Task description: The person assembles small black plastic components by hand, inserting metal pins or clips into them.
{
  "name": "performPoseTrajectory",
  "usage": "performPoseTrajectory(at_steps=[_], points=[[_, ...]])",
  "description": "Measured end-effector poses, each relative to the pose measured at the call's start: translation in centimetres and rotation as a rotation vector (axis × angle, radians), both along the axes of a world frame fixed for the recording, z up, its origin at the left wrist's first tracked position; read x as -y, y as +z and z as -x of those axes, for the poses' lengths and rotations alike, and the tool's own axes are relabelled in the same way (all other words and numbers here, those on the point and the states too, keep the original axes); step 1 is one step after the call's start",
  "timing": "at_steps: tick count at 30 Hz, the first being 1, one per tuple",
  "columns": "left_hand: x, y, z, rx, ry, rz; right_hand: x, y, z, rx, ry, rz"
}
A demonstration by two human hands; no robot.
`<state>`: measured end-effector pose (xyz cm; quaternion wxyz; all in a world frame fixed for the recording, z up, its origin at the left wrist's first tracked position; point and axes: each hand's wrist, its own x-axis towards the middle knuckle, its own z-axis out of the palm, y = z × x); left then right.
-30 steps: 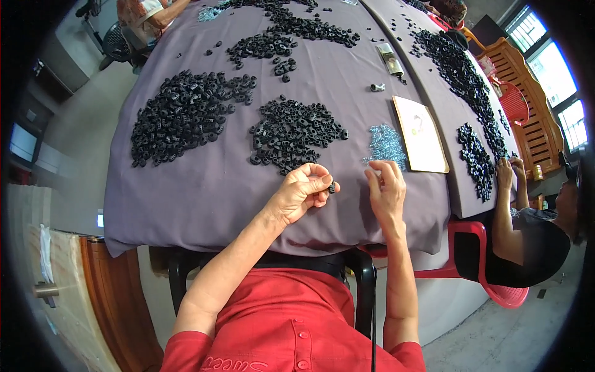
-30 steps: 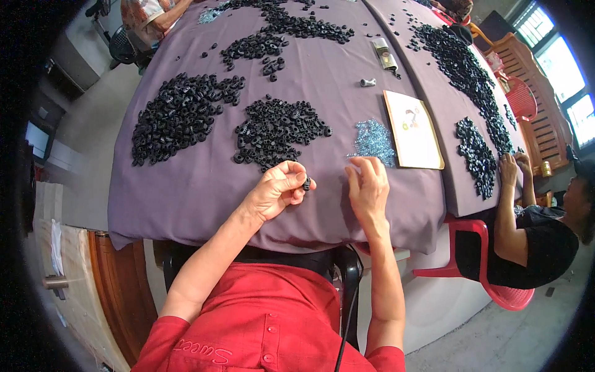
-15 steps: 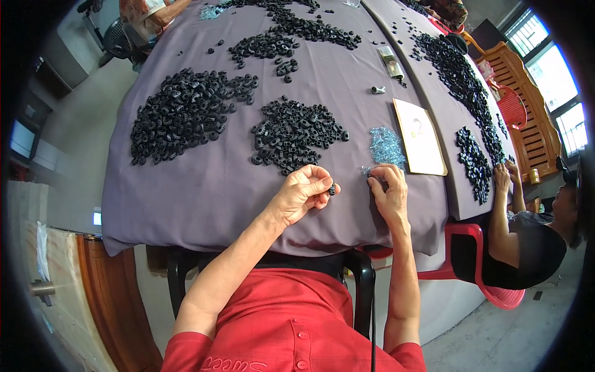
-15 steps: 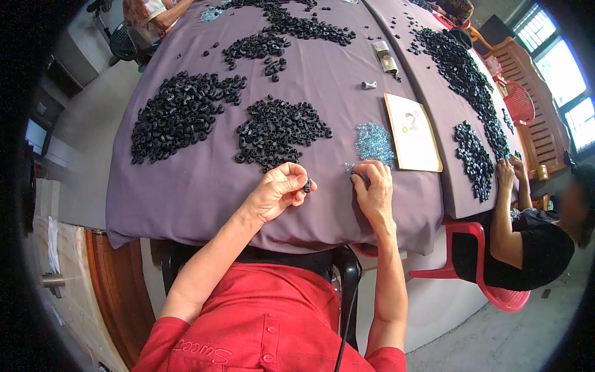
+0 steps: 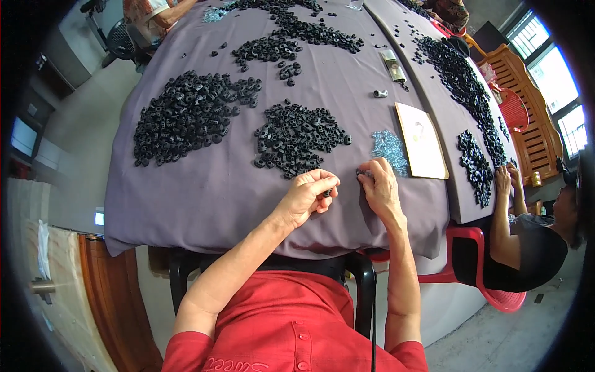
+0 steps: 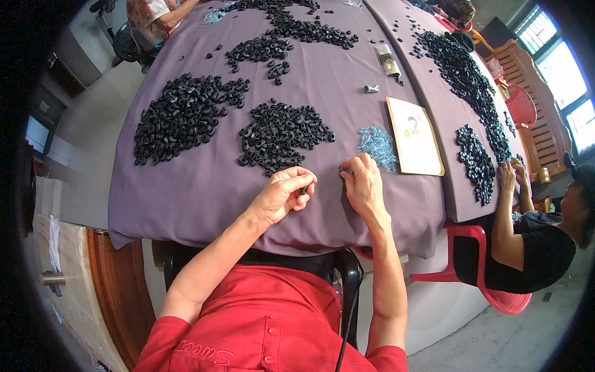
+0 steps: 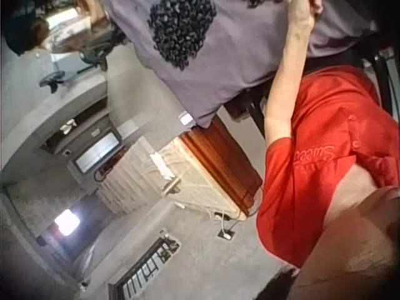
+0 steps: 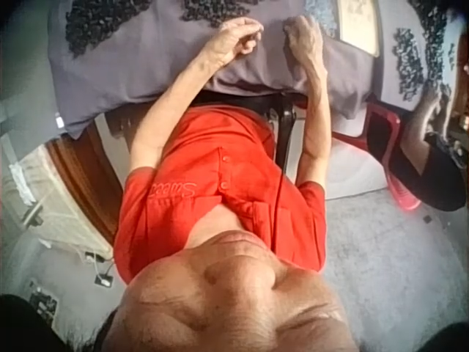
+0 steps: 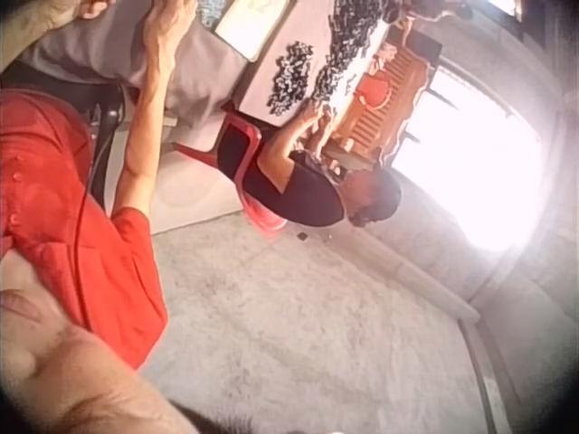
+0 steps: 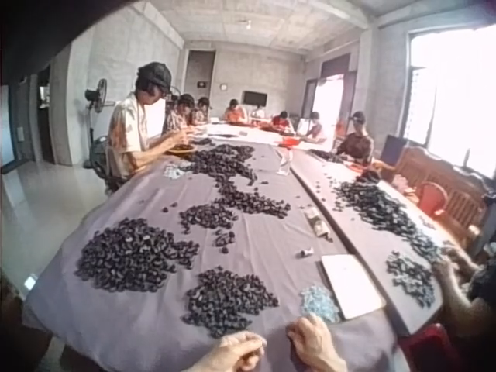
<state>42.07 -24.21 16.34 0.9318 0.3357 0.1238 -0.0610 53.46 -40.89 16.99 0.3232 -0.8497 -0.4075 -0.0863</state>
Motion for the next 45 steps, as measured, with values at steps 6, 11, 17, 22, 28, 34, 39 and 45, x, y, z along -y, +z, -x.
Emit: performPoseTrajectory(at_steps=[6, 11, 17, 22, 28, 34, 39, 45], points=[[1.4, 1.2, -2.9, -0.001, -0.038, -0.516, 0.1, 0.5, 0.4, -0.374, -0.097, -0.156], [2.3, 0.6, -5.5, 0.158, 0.158, -1.229, 1.1, -0.7, -0.7, -0.648, -0.108, -0.418], [3.2, 0.0, -6.7, 0.292, 0.172, -1.678, 1.4, -1.2, -1.0, -0.667, -0.115, -0.533], [3.7, -0.2, -6.7, 0.228, 0.129, -1.739, 1.2, 0.2, -0.4, -0.241, -0.092, -0.166], [3.3, -0.6, -6.3, 0.216, 0.222, -1.653, 1.0, 0.4, 0.2, -0.156, -0.045, -0.130], [3.1, -1.1, -6.3, 0.230, 0.262, -1.588, 0.3, 0.6, 0.4, -0.110, -0.048, -0.039], [2.7, -1.1, -5.5, 0.251, 0.284, -1.444, 0.6, 0.3, -0.1, 0.063, -0.055, 0.044], [2.6, -1.1, -5.1, 0.252, 0.324, -1.373, 0.1, 1.2, 0.8, 0.105, -0.088, -0.112]])
